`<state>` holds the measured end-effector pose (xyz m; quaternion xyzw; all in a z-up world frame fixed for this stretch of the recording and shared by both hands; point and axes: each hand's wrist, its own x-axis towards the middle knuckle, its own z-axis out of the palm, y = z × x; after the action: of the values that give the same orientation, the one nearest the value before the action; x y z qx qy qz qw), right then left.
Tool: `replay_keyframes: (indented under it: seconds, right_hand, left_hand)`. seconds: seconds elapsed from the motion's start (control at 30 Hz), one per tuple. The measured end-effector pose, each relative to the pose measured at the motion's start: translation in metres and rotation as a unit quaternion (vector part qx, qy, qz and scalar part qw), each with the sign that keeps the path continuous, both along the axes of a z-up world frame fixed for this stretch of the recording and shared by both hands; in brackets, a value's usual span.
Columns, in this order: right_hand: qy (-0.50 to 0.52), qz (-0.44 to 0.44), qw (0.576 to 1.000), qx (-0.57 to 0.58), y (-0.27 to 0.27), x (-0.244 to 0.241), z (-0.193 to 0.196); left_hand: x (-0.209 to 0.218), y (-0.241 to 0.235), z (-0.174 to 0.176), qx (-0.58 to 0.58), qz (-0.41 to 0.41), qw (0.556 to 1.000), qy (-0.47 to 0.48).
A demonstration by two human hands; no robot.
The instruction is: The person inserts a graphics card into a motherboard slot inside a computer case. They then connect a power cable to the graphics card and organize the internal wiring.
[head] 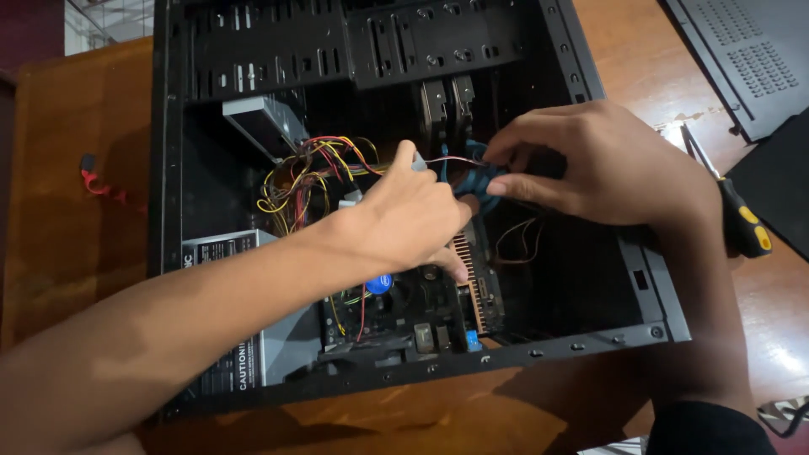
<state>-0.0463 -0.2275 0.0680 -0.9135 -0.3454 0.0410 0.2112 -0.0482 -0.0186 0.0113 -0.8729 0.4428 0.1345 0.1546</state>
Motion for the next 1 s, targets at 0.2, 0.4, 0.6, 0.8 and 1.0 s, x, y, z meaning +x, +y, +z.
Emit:
replay_keyframes:
  seconds: [0.2, 0.4, 0.6, 0.8, 1.0]
  right_hand:
    - [0.012, -0.011, 1.0, -0.023, 0.0, 0.002, 0.0]
    - [0.011, -0.008, 1.0, -0.028, -0.002, 0.003, -0.003]
    - [-0.003, 0.005, 1.0, -0.025, -0.002, 0.002, -0.002]
    - [0.004, -0.004, 1.0, -0.029, 0.002, -0.001, 0.0]
    - [-0.007, -0.002, 1.0, -0.025, 0.002, -0.002, -0.001]
  left_hand:
    - [0.002, 0.004, 0.001, -0.004, -0.056, 0.998, -0.004]
    - [0.004, 0.004, 0.017, 0.047, -0.063, 0.996, 0.052]
    - [0.001, 0.0, 0.007, 0.038, -0.04, 0.997, 0.058]
    - [-0.004, -0.005, 0.005, 0.053, -0.002, 0.997, 0.059]
    - [-0.005, -0.007, 0.003, 0.068, 0.02, 0.995, 0.07]
